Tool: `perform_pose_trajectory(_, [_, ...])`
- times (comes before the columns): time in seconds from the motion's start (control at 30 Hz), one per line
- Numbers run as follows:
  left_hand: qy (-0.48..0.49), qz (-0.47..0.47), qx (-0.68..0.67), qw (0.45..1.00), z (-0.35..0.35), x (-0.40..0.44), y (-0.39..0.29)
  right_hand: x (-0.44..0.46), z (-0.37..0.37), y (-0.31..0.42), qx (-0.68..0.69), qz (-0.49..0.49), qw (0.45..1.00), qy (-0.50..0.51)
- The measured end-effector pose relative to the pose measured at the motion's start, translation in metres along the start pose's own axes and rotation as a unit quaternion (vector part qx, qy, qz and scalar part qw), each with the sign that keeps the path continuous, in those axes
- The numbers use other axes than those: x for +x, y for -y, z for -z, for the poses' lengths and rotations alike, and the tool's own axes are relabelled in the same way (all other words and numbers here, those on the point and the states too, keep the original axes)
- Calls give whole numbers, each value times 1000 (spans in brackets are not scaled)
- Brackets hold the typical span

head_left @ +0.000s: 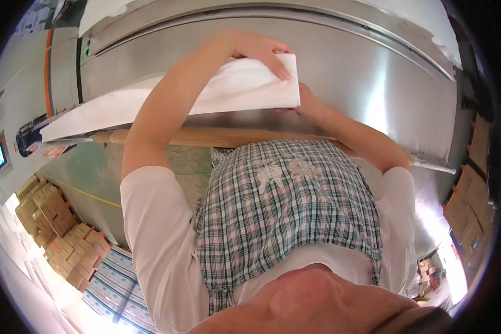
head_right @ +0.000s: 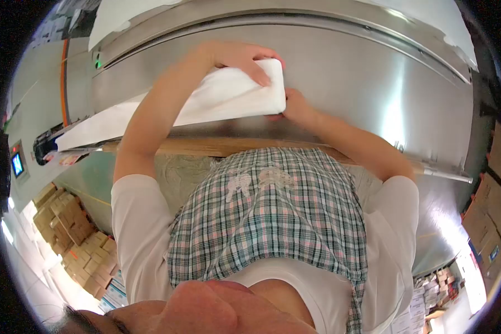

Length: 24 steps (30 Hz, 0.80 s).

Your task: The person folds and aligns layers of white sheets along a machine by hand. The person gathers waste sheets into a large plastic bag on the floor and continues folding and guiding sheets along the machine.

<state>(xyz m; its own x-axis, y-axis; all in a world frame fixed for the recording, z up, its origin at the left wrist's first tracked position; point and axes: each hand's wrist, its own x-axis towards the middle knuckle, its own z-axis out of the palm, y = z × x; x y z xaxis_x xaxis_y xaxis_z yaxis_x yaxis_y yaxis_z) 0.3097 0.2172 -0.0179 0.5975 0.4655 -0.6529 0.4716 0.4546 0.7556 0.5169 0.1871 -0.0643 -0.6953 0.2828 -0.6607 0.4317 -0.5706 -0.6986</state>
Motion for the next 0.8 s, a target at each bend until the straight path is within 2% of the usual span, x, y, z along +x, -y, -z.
perform_pose_trajectory(0.07, [21, 2, -18, 1000, -5, -6, 1, 4, -5, 3, -103, 11, 994, -18])
perform_pose_trajectory(0.13, [4, 4, 3, 1000, -12, -9, 15, 19, 1, -27, -84, 86, 992, -39])
perform_pose_trajectory(0.17, [1, 11, 23, 1000, -15, -6, 19, 21, 6, -29, -94, 91, 991, -38])
perform_pose_trajectory(0.2, [-6, 4, 26, 1000, -17, -3, 30, 24, 7, -32, -36, 52, 998, -10])
perform_pose_trajectory(0.23, [-11, 12, 90, 996, -19, -3, 42, 25, 9, -30, 24, 12, 999, 19])
perform_pose_trajectory(0.27, [-15, 22, 152, 988, -18, -3, 53, 25, 13, -27, 17, 15, 1000, 18])
perform_pose_trajectory(0.4, [-58, 28, 137, 988, -26, -41, 79, 25, 33, -12, -102, 6, 994, 41])
perform_pose_trajectory(0.47, [-117, 97, 139, 979, -30, -66, 90, 28, 46, -1, -98, 21, 994, -36])
perform_pose_trajectory(0.57, [-114, 161, 177, 964, -28, -91, 113, 28, 54, 9, -120, 5, 992, -49])
perform_pose_trajectory(0.7, [-161, 177, 219, 946, -20, -139, 154, 29, 43, 15, -153, 9, 984, -85])
perform_pose_trajectory(0.8, [-144, 163, 196, 956, -6, -174, 189, 29, 31, 24, -205, -2, 972, -112])
